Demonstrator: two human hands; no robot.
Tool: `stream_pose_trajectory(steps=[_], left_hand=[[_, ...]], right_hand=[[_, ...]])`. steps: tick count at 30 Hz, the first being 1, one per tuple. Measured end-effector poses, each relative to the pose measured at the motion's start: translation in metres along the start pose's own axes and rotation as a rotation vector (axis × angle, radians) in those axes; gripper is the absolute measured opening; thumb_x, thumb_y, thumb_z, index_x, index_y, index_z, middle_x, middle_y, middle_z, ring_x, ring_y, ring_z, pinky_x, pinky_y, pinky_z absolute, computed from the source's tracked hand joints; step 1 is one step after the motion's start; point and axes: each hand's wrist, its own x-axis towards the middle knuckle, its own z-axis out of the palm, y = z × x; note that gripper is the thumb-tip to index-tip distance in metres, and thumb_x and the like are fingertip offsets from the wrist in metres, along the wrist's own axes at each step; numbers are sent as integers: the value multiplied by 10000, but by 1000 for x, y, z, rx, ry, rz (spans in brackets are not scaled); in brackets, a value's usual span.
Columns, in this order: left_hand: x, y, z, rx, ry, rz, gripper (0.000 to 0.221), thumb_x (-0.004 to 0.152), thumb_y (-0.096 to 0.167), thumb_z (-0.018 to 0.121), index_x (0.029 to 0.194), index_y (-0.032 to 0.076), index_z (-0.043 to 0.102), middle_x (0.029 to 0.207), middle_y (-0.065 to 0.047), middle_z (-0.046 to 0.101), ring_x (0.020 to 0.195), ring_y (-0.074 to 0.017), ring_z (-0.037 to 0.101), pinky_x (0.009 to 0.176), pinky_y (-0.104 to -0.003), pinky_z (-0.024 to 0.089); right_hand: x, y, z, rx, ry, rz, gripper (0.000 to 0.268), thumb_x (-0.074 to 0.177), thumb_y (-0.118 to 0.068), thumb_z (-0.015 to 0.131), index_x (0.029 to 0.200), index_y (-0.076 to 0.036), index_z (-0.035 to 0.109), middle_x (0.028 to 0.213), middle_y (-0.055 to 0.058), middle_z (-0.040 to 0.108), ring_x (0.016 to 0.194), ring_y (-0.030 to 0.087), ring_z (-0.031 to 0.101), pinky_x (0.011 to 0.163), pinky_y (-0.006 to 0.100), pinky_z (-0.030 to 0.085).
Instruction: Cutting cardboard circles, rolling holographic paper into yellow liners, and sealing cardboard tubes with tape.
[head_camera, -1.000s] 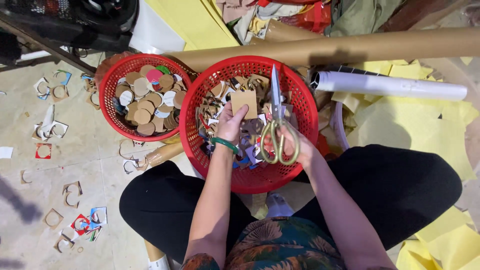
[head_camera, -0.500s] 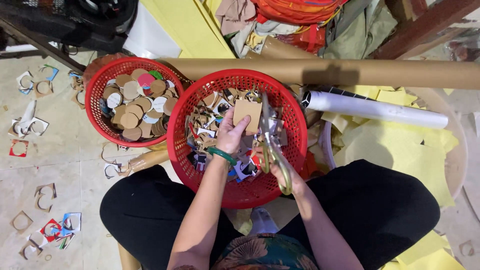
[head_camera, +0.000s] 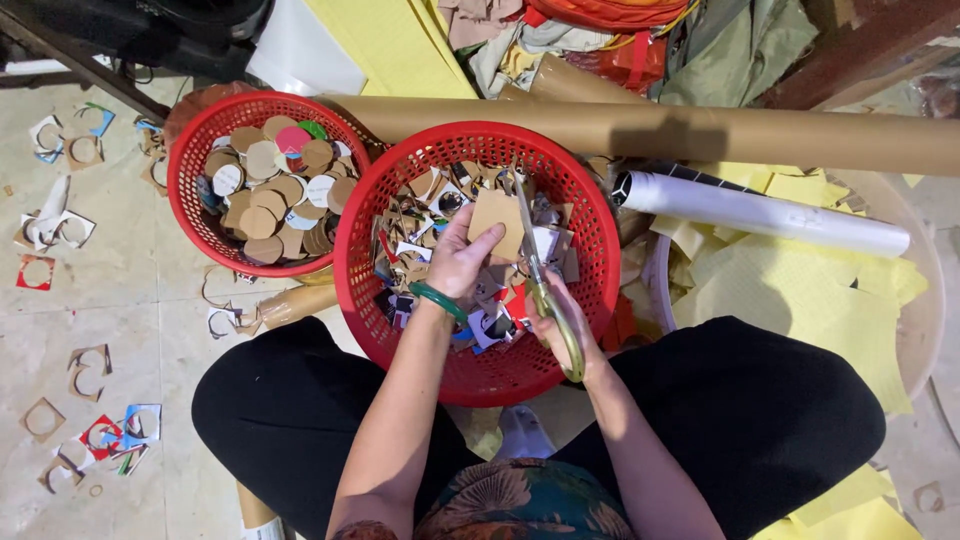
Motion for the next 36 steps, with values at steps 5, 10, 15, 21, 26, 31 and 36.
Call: stream_pose_trajectory(steps=[5,10,15,21,26,31,36], left_hand=[[-7,12,1,18,75,62,376,936,25,708,1292,35,588,1142,-94,699,942,-189,715,745,-379,651],[-5,-1,-6,379,-1,150,388,927,25,744,1296,25,626,1182,-63,707,1015,-122,687,876,-294,606],[-3,5,-6,340,63,57,401,892,24,748,1278,37,636,1106,-32,722,937,-112,689,802,-297,611],[-1,19,-8,261,76,177,347,921,-21,741,1243,45,627,1028,-61,720,898,-137,699,747,-296,605],[1,9,-4,492,53,235,334,915,-30,741,1219,53,630,1055,-39,736,975,-125,716,838,-278,646],[2,1,-5,301,-35,234,356,945,-75,708,1268,33,602,1117,-63,720,1030,-131,693,900,-282,597],[1,28,1,259,-11,222,407,918,-69,692,1286,49,564,1107,-87,732,1011,-133,717,887,-276,610]], right_hand=[[0,-27,6,-37,-23,78,1199,751,-754,739,1614,-59,283,1082,70,560,850,114,501,698,275,451],[-3,-34,8,-37,-117,-47,1210,787,-847,641,1597,-60,207,1273,65,597,1084,116,588,884,286,518],[0,-40,6,-20,-126,-45,1173,809,-851,614,1601,-35,326,1109,46,588,821,87,517,694,244,437],[5,-40,2,-18,-47,202,1061,829,-744,719,1503,9,398,856,37,495,585,75,389,504,233,328],[7,-49,10,-53,-162,-70,1088,791,-859,584,1477,-38,390,1119,-23,600,862,44,525,681,215,417],[4,-42,1,36,-145,-35,1090,800,-852,596,1498,-41,389,1135,-33,609,886,55,535,733,233,433],[8,-43,-1,5,-86,59,946,852,-673,682,1523,-68,403,980,-30,581,720,48,479,597,222,383]])
